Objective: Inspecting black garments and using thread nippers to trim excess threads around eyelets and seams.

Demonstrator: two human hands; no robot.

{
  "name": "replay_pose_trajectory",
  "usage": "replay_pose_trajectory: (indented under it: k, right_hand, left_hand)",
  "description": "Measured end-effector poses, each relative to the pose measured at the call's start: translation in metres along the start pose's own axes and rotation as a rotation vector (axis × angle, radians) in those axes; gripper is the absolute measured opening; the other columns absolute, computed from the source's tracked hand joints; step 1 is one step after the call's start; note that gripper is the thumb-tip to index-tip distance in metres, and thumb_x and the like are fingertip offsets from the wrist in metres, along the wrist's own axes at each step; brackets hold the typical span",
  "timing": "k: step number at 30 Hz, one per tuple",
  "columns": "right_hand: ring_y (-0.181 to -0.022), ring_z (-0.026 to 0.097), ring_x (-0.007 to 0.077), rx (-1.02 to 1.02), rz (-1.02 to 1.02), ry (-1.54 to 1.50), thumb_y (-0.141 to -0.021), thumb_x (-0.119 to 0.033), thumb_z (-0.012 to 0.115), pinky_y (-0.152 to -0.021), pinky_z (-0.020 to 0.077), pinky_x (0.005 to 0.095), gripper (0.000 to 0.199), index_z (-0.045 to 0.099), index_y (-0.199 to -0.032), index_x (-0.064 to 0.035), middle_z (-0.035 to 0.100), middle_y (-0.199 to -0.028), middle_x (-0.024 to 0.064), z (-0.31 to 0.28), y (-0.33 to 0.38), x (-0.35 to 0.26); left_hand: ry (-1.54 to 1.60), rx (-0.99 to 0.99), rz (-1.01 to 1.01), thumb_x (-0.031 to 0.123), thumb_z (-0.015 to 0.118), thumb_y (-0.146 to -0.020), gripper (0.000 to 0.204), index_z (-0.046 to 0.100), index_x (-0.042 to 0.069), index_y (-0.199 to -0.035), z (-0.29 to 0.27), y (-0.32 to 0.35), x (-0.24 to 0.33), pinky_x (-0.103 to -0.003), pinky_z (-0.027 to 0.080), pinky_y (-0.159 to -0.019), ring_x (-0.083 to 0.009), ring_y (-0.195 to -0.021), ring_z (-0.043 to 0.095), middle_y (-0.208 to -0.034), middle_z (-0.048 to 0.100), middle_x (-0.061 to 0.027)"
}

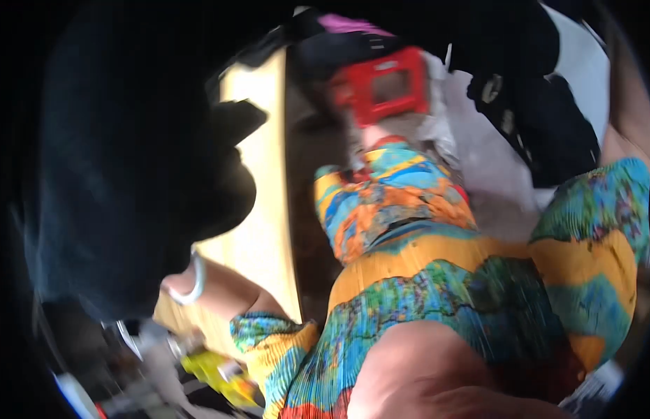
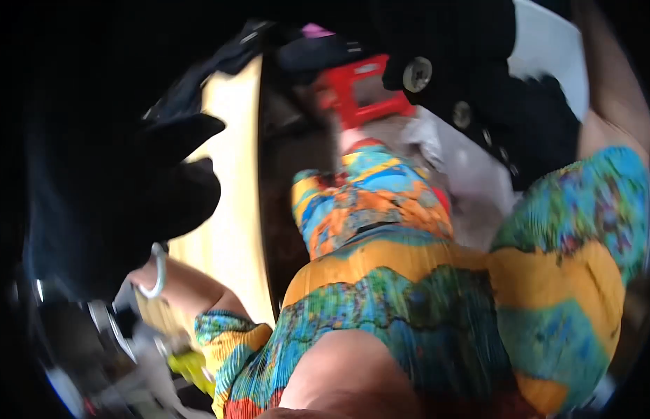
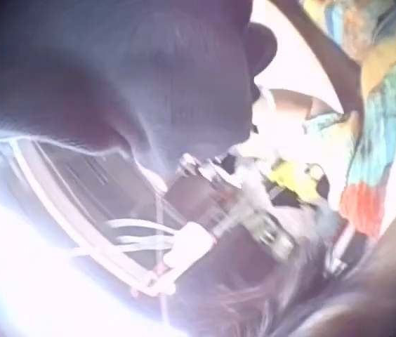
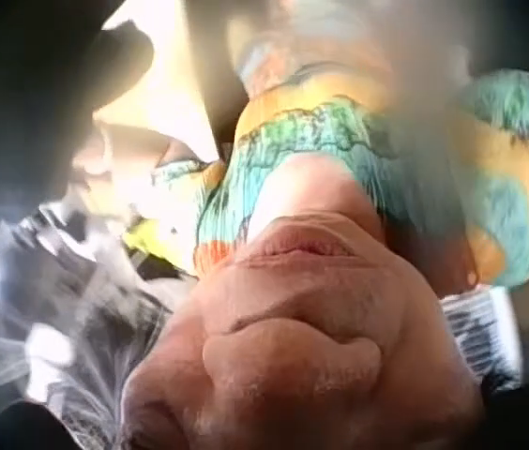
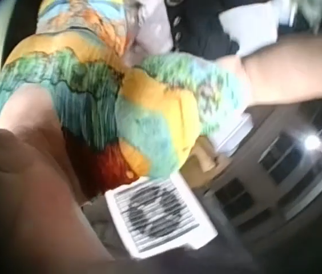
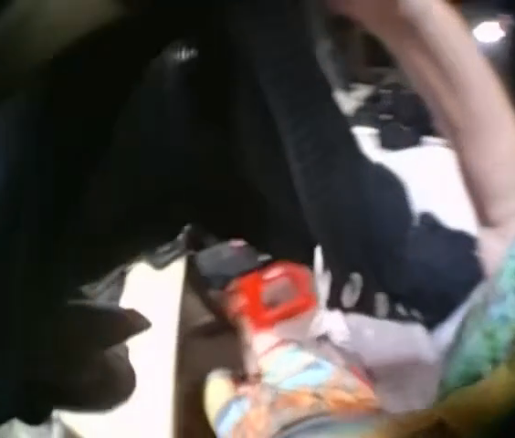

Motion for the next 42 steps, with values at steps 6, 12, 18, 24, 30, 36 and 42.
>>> replay_pose_trajectory:
  k: [6,12,18,24,30,36,42]
  right_hand:
    - [-0.06,0.052,0.0168,-0.548,-0.342,-0.385,-0.075,-0.01,0.048,-0.054,0.0419,0.0274,0.017,0.057,-0.09,-0.0061,0.057,-0.075,0.0068,0.227,-0.023,-0.109]
    - [-0.066,0.058,0.0219,-0.842,-0.68,-0.6,-0.076,-0.01,0.046,-0.061,0.0467,0.0316,0.019,0.059,-0.089,-0.0054,0.061,-0.079,0.0101,0.304,-0.015,-0.243]
    - [-0.072,0.057,0.0283,-0.568,-0.863,-0.528,-0.063,-0.006,0.048,-0.066,0.0452,0.0352,0.018,0.055,-0.079,-0.0015,0.057,-0.074,0.0153,0.368,0.025,-0.285]
    - [-0.086,0.055,0.0315,-0.815,-0.595,-0.09,-0.072,-0.016,0.057,-0.073,0.0444,0.0397,0.028,0.052,-0.098,-0.0097,0.056,-0.089,0.013,0.478,0.114,-0.153]
    - [-0.079,0.059,0.0291,-0.979,-0.221,0.195,-0.073,-0.032,0.06,-0.071,0.0466,0.0357,0.033,0.06,-0.094,-0.0061,0.061,-0.084,0.0156,0.445,0.128,0.026]
    - [-0.096,0.054,0.0291,-1.041,-0.167,0.283,-0.07,-0.045,0.062,-0.083,0.0423,0.0338,0.062,0.049,-0.113,-0.0023,0.056,-0.104,0.018,0.388,0.15,0.076]
    - [-0.096,0.054,0.0297,-0.898,-0.226,0.211,-0.069,-0.043,0.064,-0.083,0.0426,0.0339,0.067,0.045,-0.117,-0.0009,0.052,-0.109,0.019,0.374,0.161,0.075]
  left_hand:
    - [0.048,0.466,0.238,0.011,0.053,-0.08,0.04,0.044,-0.004,-0.115,-0.106,0.079,-0.008,-0.039,0.033,-0.097,-0.0267,-0.111,0.044,-0.116,0.048,-0.0168]
    - [0.1,0.667,0.348,0.011,0.053,-0.08,0.041,0.043,-0.004,-0.116,-0.142,0.166,-0.005,-0.039,0.032,-0.097,-0.0272,-0.112,0.043,-0.117,0.047,-0.0176]
    - [0.128,0.717,0.502,0.012,0.053,-0.08,0.042,0.042,-0.004,-0.117,-0.152,0.17,0.005,-0.039,0.031,-0.098,-0.0276,-0.113,0.041,-0.118,0.046,-0.0184]
    - [0.149,0.832,0.404,0.012,0.053,-0.08,0.043,0.041,-0.004,-0.118,-0.184,0.169,-0.04,-0.039,0.03,-0.099,-0.0281,-0.114,0.04,-0.12,0.044,-0.0193]
    - [-1.025,1.024,0.849,0.008,0.051,-0.082,0.037,0.041,-0.003,-0.117,-0.09,0.195,-0.03,-0.031,0.035,-0.091,-0.0247,-0.111,0.04,-0.121,0.039,-0.0147]
    - [-0.742,0.697,0.428,0.01,0.047,-0.086,0.018,0.056,-0.002,-0.097,-0.06,0.157,-0.086,-0.021,0.046,-0.062,-0.0116,-0.072,0.057,-0.089,0.059,-0.0078]
    - [-0.782,0.749,0.234,0.024,0.056,-0.082,0.035,0.049,-0.003,-0.103,-0.065,0.141,-0.117,-0.026,0.046,-0.061,-0.0151,-0.066,0.055,-0.084,0.057,-0.0098]
Point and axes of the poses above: each hand's wrist, its own y-axis away from the middle knuckle, its own z-axis out of the palm, x = y × z, the point moved 6 cm from there along -y, towards the middle knuckle
